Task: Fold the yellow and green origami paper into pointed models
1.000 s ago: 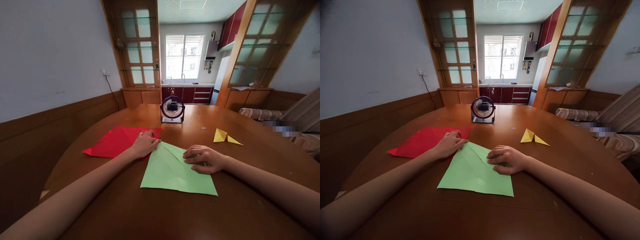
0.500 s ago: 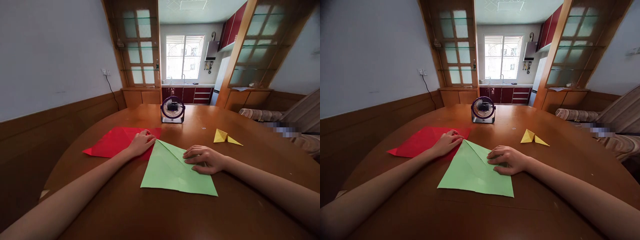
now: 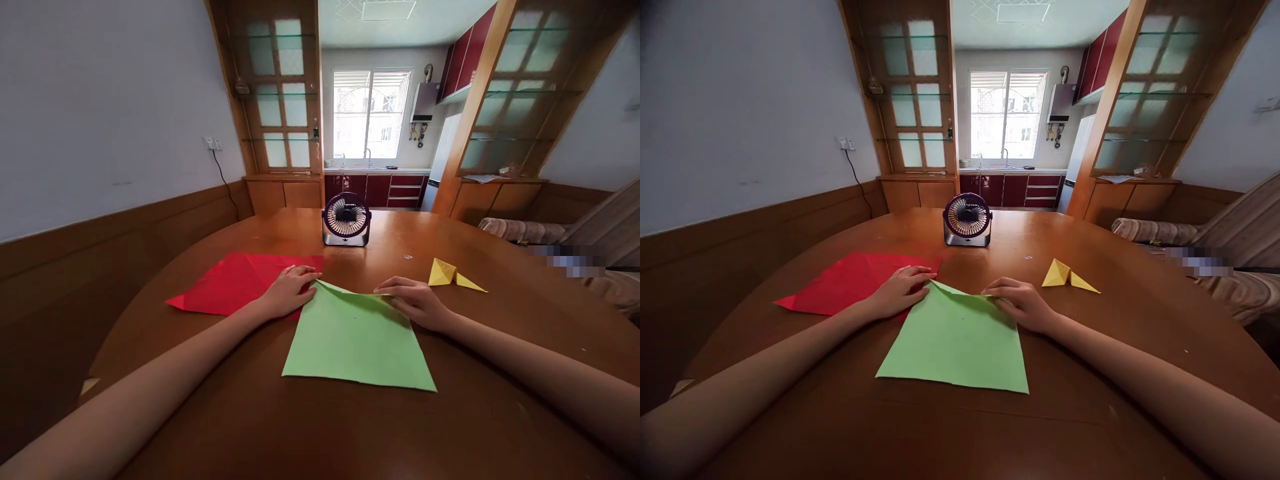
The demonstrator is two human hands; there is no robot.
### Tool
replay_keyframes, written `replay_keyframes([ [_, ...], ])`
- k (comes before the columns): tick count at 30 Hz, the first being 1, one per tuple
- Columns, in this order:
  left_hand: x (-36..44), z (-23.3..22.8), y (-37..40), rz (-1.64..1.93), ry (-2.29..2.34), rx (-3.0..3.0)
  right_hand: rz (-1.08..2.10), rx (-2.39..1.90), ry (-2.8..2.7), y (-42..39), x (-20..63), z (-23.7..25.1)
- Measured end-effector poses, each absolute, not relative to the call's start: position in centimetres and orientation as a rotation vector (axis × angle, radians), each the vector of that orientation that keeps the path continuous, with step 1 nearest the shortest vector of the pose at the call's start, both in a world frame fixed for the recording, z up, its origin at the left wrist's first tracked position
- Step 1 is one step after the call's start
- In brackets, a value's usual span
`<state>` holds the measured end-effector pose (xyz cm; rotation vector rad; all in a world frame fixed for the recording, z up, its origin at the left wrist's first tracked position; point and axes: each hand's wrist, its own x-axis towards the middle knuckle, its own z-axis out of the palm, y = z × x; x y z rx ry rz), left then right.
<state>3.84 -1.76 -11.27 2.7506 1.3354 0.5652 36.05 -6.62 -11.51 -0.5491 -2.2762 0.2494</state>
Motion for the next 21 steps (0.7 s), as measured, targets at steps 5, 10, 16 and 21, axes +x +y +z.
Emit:
replay_keyframes([
  [5,4.9,-10.5,-3.0,0.757,1.142,2.735,0.553,-0.860,-1.833,-6.5,35.2,-11.5],
  [10,6.1,-10.0,-4.2,0.922,1.076,2.387,0.694,-0.993,-1.608,-5.2,35.8,-12.1],
  [16,5.6,-10.6,-2.8,1.180,1.289,2.011,0.168,-0.987,-1.719,-4.1,36.8,-11.9],
  [21,4.7,-11.4,-1.3,1.343,1.499,1.855,-0.035,-0.929,-1.900,-5.9,35.8,-11.2],
])
